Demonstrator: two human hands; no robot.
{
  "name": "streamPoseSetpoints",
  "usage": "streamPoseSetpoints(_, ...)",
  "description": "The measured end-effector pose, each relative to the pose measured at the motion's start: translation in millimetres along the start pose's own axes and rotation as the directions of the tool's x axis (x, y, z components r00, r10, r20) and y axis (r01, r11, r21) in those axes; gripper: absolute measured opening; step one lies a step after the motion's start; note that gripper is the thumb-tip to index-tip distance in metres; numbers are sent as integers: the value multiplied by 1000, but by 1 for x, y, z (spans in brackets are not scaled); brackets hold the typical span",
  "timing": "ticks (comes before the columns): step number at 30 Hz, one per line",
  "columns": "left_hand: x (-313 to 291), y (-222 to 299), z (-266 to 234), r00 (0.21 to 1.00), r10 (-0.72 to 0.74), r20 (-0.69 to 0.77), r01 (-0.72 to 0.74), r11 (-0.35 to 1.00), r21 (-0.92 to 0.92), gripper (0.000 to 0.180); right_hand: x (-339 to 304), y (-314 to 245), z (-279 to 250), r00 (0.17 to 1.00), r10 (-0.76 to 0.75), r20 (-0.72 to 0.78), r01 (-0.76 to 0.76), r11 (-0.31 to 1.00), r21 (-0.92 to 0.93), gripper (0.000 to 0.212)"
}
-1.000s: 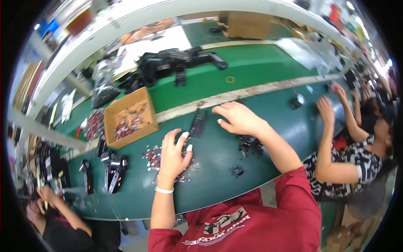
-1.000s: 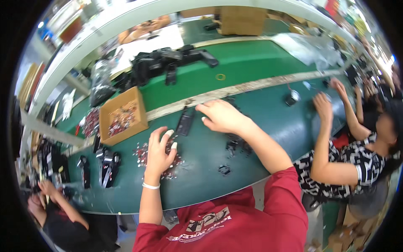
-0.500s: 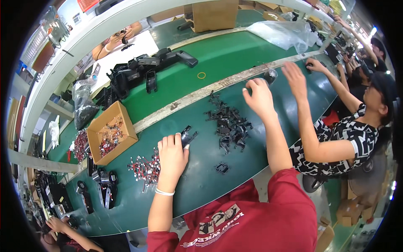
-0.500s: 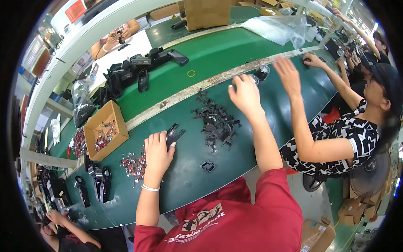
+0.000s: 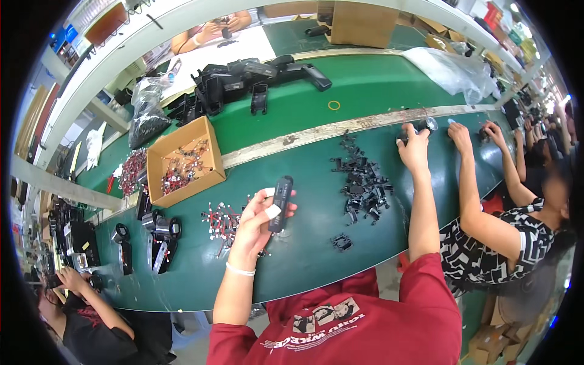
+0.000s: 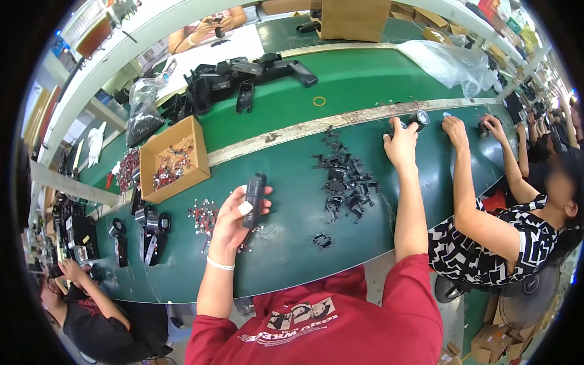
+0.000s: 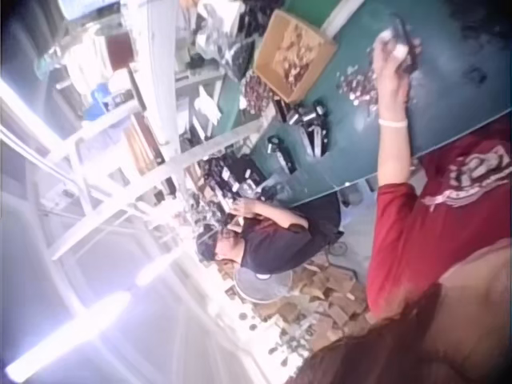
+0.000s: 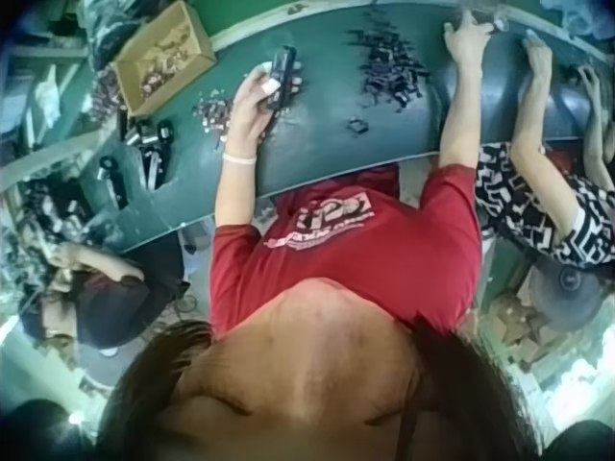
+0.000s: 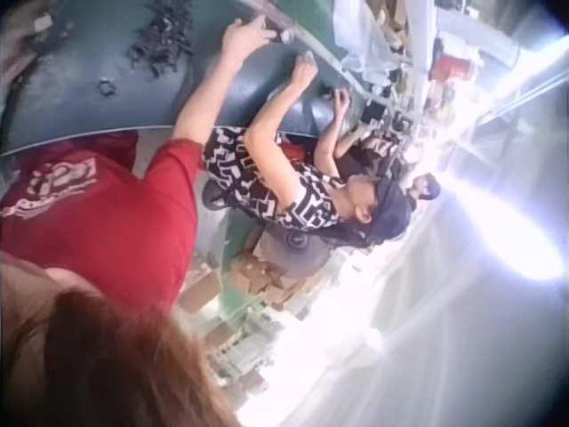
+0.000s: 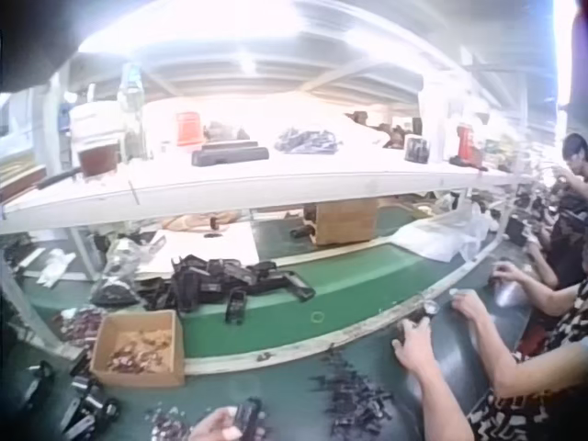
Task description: Assembling handheld electronic controllers by connecting internal wires and snapping plastic casing components together.
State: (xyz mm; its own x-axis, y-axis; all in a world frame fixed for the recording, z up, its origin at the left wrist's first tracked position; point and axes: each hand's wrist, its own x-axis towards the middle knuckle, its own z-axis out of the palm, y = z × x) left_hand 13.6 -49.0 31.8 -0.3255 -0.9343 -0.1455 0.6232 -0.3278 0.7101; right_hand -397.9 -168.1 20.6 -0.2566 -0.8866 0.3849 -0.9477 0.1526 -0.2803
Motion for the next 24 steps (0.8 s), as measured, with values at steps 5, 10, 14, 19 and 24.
streamPoseSetpoints(5,-7,1,9,1000,9,8,-11,960,278,62,-27,-63,-44,971,-133,-197,204,893,401,48)
streamPoseSetpoints(10,-9,-18,11,994,61,89,-103,787,608,64,-85,-153,-62,840,-418,346,-462,-217,860,57)
streamPoseSetpoints(14,-9,-27,15,995,90,48,-93,604,791,59,-113,-180,-47,536,-588,605,-756,-16,655,43)
streamPoseSetpoints(19,-15,-18,24,983,109,149,-183,483,856,53,-110,-168,-44,415,-671,614,-668,234,707,44)
streamPoseSetpoints(24,-13,-17,30,988,97,119,-151,480,864,31,-114,-171,-30,646,-692,323,-269,190,944,52)
